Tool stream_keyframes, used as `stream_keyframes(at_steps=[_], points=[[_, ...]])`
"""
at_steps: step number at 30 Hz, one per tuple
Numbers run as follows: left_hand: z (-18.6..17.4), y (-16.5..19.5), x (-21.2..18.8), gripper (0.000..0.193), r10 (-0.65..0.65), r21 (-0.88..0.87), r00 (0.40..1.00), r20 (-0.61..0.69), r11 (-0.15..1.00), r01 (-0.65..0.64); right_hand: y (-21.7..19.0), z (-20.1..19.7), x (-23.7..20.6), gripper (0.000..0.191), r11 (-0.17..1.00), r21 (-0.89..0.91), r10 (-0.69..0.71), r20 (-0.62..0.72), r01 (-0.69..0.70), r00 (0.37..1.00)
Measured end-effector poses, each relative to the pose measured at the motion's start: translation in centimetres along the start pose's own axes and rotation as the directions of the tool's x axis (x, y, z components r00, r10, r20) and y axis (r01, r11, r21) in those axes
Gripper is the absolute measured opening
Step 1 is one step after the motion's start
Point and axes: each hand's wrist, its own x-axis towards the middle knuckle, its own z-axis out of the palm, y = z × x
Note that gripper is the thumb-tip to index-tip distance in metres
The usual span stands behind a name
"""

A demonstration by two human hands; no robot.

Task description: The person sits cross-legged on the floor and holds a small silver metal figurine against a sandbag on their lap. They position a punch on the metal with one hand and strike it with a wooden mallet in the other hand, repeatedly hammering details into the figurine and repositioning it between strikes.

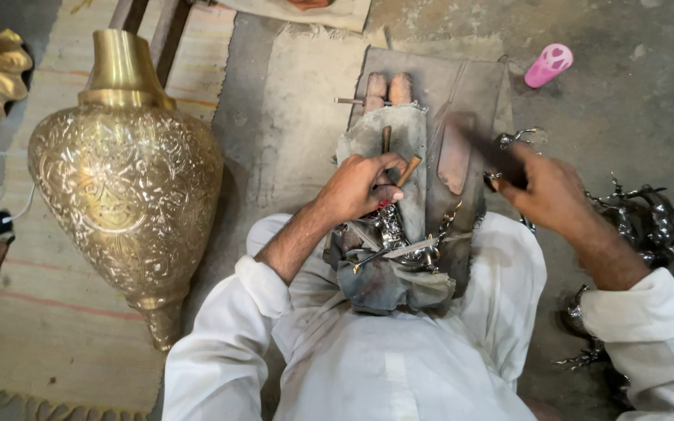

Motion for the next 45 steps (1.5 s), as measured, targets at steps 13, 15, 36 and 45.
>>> stream_keyframes(at_steps=[13,15,36,45], points=[[0.2,-0.4,-0.4,0.039,-0.003,-0.068,0.999,-0.049,0.998,-0.001,-0.6,0.1,-0.1,0.039,0.999,-0.032,0.011,0.032,-0.01,0.999],[0.3,-0.4,-0.4,0.037,-0.035,-0.026,0.999,-0.027,0.999,0.034,-0.9,-0.2,0.5,0.036,1.0,0.018,0.021,0.031,-0.022,0.999],[0.1,-0.6,-0.2,0.035,-0.008,-0.039,1.0,0.016,0.999,0.008,0.8,-0.1,1.6,0.037,1.0,-0.018,0.017,0.056,-0.016,0.998],[0.0,-0.7,-0.1,0.038,0.041,-0.035,0.999,0.025,0.999,-0.041,0.8,0.1,1.4,0.046,0.974,-0.228,0.005,0.086,0.015,0.996]])
